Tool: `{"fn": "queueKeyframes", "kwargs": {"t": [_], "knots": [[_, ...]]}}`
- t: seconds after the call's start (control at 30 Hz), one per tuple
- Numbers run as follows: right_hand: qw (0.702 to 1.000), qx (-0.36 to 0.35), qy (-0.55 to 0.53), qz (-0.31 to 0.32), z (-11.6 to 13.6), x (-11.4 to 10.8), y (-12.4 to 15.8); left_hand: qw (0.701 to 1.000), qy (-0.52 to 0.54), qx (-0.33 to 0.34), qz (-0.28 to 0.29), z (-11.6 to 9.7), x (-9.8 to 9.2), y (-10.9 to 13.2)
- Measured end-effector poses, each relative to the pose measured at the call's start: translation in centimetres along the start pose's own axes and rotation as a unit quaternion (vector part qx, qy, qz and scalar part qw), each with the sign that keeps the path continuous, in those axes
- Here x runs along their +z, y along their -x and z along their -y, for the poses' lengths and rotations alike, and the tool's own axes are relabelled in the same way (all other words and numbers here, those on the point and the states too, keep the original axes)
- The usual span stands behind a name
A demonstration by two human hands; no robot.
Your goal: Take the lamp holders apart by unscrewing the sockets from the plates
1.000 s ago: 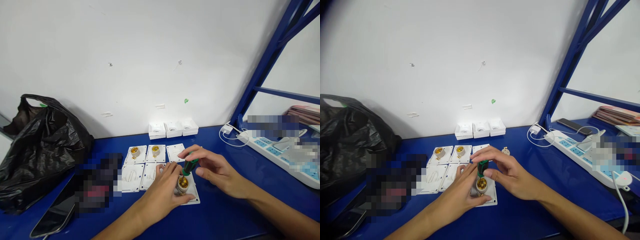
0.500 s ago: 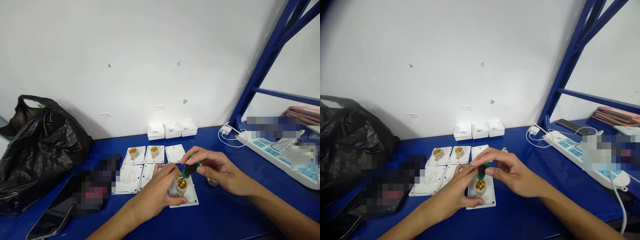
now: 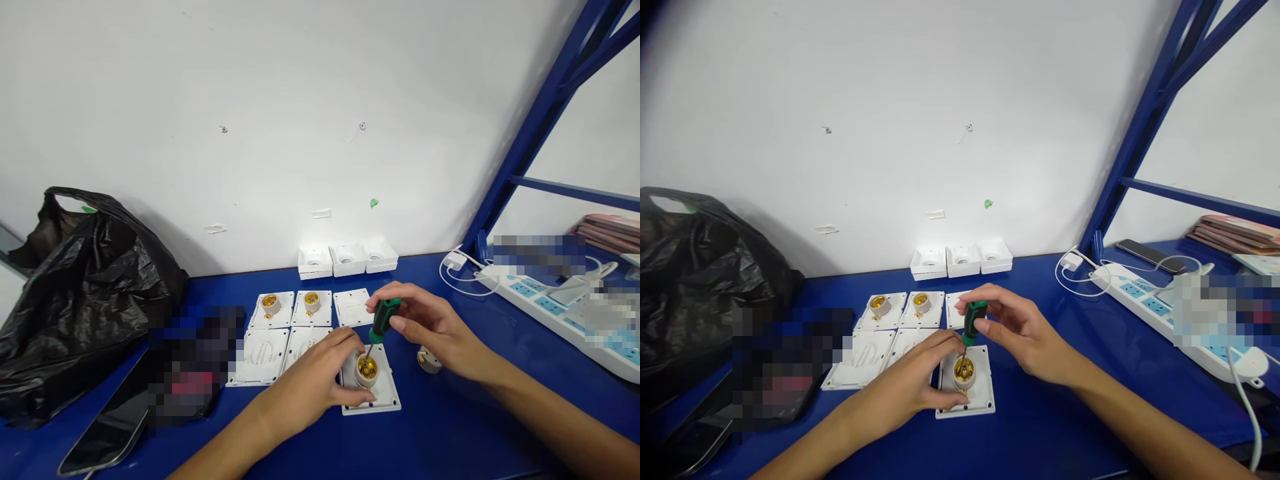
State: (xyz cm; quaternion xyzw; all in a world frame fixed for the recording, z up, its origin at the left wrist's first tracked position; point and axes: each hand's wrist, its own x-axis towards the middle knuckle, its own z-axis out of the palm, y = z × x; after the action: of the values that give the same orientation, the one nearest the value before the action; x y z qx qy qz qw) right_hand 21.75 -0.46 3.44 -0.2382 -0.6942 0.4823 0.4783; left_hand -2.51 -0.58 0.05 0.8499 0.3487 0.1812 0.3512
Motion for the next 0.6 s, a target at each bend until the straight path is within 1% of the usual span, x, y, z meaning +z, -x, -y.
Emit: {"fn": "queueKeyframes", "kwargs": {"t": [0.07, 0.13, 0.2, 0.3, 0.37, 0.47, 0.53, 0.6], "knots": [[1.0, -0.001, -0.022, 0.015, -0.02, -0.03, -0.1, 1.0, 0.008, -0.005, -0.002, -0.02, -0.06, 0.05], [1.0, -0.005, -0.023, -0.004, -0.05, -0.02, -0.12, 1.0, -0.001, -0.009, 0.0, -0.07, -0.11, 0.06], [1.0, 0.009, -0.027, -0.01, 0.0, -0.03, -0.06, 1.0, -0.02, -0.011, 0.007, -0.14, -0.14, 0.02], [0.997, 0.041, -0.054, 0.035, 0.25, -0.05, 0.1, 0.999, -0.049, -0.008, 0.011, -0.24, -0.15, -0.04], [0.997, 0.032, -0.05, 0.05, 0.4, 0.01, 0.19, 0.998, -0.066, -0.01, 0.012, -0.26, -0.17, -0.04], [1.0, -0.005, -0.013, 0.011, 0.39, 0.18, 0.26, 0.996, -0.086, -0.013, 0.02, -0.3, -0.26, 0.01], [1.0, -0.003, -0.007, -0.003, 0.29, 0.21, 0.27, 0.995, -0.094, -0.011, 0.023, -0.38, -0.33, 0.03], [1.0, 0.013, -0.011, 0.006, 0.2, 0.14, 0.23, 0.995, -0.099, -0.004, 0.022, -0.5, -0.36, 0.04]]}}
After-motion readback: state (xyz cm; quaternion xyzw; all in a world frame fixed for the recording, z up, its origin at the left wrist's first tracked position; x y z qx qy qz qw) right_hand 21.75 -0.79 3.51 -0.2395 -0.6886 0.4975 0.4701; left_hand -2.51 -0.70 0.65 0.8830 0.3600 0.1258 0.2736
